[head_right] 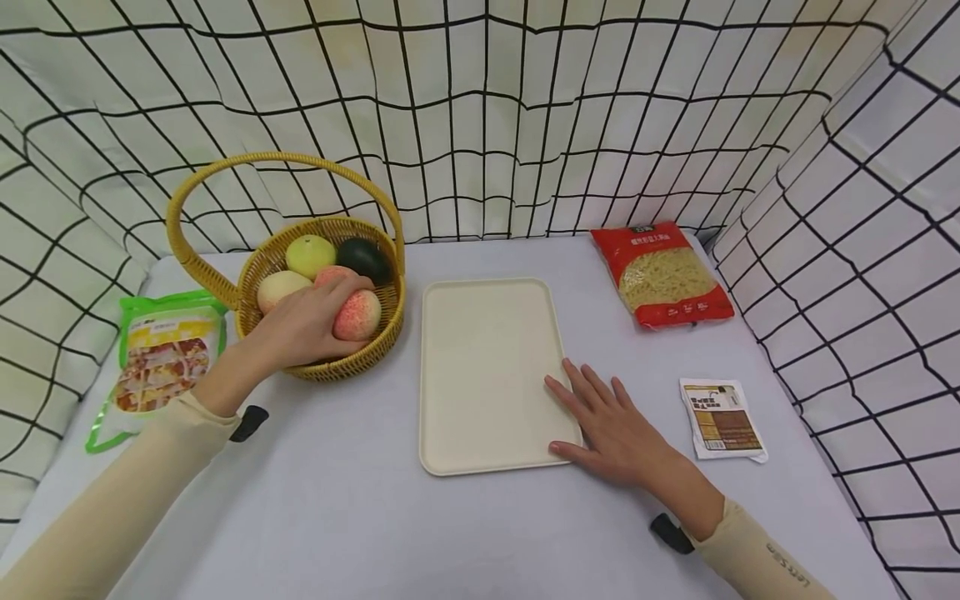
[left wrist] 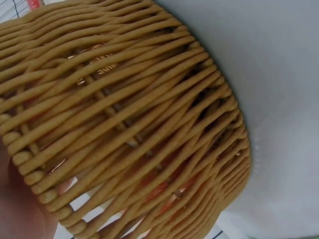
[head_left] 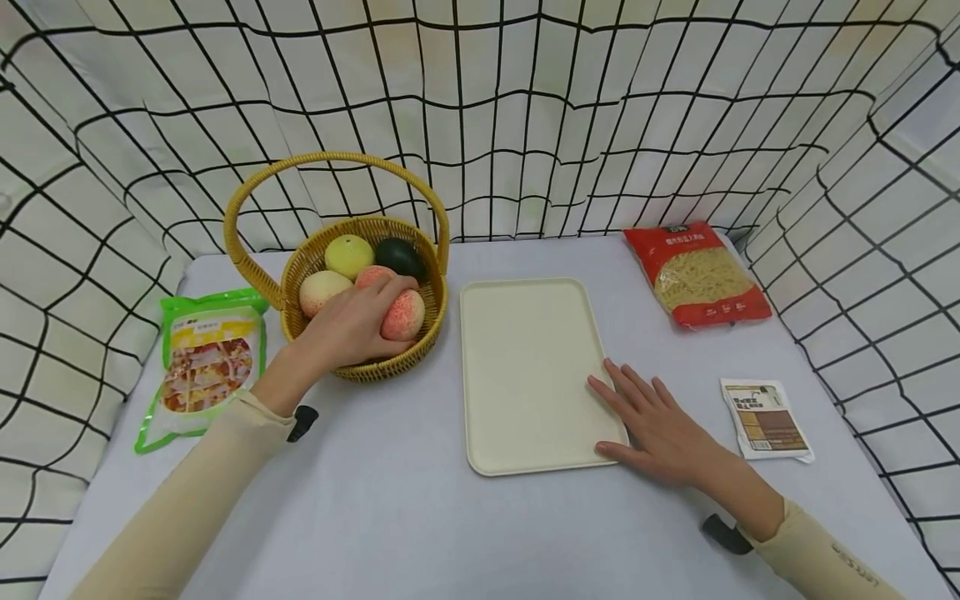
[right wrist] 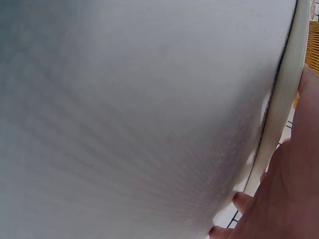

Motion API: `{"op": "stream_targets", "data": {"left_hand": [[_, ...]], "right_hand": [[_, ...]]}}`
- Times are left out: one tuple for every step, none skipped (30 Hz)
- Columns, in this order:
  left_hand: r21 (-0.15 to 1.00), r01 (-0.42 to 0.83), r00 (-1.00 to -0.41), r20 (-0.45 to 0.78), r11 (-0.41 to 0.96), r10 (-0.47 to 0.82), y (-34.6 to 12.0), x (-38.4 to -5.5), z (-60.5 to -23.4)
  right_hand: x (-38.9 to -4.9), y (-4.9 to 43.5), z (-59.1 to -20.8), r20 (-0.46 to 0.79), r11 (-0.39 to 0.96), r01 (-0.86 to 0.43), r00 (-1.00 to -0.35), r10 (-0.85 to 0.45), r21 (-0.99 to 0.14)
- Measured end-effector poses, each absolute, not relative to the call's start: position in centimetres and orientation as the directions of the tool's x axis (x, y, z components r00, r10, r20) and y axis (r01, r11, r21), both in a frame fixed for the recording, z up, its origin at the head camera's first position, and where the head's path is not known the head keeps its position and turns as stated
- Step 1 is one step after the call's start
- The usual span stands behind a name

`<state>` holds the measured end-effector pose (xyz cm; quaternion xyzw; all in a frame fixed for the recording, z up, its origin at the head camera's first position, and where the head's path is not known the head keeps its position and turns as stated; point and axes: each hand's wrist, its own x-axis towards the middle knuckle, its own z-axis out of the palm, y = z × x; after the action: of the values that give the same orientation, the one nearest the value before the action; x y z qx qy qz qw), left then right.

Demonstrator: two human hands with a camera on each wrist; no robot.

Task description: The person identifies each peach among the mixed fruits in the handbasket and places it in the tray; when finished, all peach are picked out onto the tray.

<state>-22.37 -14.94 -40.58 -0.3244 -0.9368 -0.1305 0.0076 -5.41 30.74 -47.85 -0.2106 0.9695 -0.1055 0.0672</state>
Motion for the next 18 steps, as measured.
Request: {"op": "stream_targets", "data": {"left_hand": [[0.238,0.612,-0.788,0.112,0.754,0.605,-14.93,-22.37,-40.54],[0.240,0.612,-0.789,0.120,0.753,0.603,-14.92,-22.37,-40.50],[0.245,0.609,-0.792,0.128,0.754,0.598,-14.90,-22.36,-40.46],[0.254,0.604,-0.795,0.133,0.755,0.591,-14.90,-22.35,-40.41],[0.263,0.598,-0.800,0.136,0.757,0.584,-14.91,-22.33,-40.35],[0.275,0.592,-0.804,0.138,0.758,0.578,-14.93,-22.29,-40.29],[0.290,0.587,-0.807,0.140,0.755,0.574,-14.96,-22.25,-40.22],[0.304,0.583,-0.810,0.142,0.754,0.569,-15.00,-22.21,-40.17],[0.316,0.581,-0.811,0.147,0.750,0.566,-15.03,-22.17,-40.14],[0.325,0.581,-0.811,0.153,0.746,0.565,-15.07,-22.13,-40.11],[0.332,0.583,-0.809,0.158,0.742,0.566,-15.09,-22.08,-40.09],[0.337,0.586,-0.807,0.165,0.737,0.566,-15.11,-22.04,-40.08],[0.342,0.589,-0.805,0.173,0.732,0.567,-15.11,-22.01,-40.08],[0.347,0.591,-0.804,0.180,0.728,0.567,-15.12,-21.98,-40.11],[0.353,0.594,-0.802,0.186,0.723,0.568,-15.11,-21.94,-40.10],[0.359,0.596,-0.800,0.191,0.718,0.568,-15.11,-21.90,-40.10],[0.364,0.597,-0.799,0.195,0.715,0.568,-15.11,-21.86,-40.09],[0.369,0.598,-0.798,0.200,0.711,0.568,-15.12,-21.83,-40.09]], "right_hand": [[-5.40,30.73,-47.82,-0.085,0.889,-0.394,-0.903,-0.422,-0.232],[-5.39,30.72,-47.80,-0.086,0.890,-0.394,-0.903,-0.422,-0.231],[-5.39,30.71,-47.78,-0.086,0.890,-0.394,-0.903,-0.422,-0.231],[-5.38,30.70,-47.76,-0.086,0.890,-0.393,-0.903,-0.422,-0.231],[-5.37,30.68,-47.75,-0.086,0.890,-0.394,-0.903,-0.422,-0.231],[-5.37,30.66,-47.74,-0.085,0.889,-0.394,-0.902,-0.422,-0.231],[-5.37,30.64,-47.72,-0.085,0.890,-0.395,-0.902,-0.422,-0.230],[-5.36,30.62,-47.71,-0.085,0.889,-0.395,-0.902,-0.423,-0.230],[-5.36,30.60,-47.71,-0.085,0.890,-0.395,-0.902,-0.422,-0.230],[-5.35,30.60,-47.72,-0.085,0.890,-0.395,-0.903,-0.422,-0.229],[-5.34,30.59,-47.73,-0.085,0.890,-0.394,-0.903,-0.422,-0.230],[-5.34,30.60,-47.73,-0.085,0.890,-0.394,-0.903,-0.421,-0.230],[-5.33,30.60,-47.75,-0.085,0.890,-0.394,-0.903,-0.421,-0.229],[-5.33,30.60,-47.77,-0.084,0.890,-0.394,-0.903,-0.421,-0.228],[-5.33,30.61,-47.78,-0.083,0.890,-0.395,-0.903,-0.422,-0.228],[-5.33,30.60,-47.80,-0.082,0.890,-0.395,-0.903,-0.422,-0.228],[-5.33,30.61,-47.82,-0.080,0.889,-0.396,-0.903,-0.423,-0.228],[-5.33,30.61,-47.85,-0.080,0.889,-0.397,-0.902,-0.423,-0.228]]}}
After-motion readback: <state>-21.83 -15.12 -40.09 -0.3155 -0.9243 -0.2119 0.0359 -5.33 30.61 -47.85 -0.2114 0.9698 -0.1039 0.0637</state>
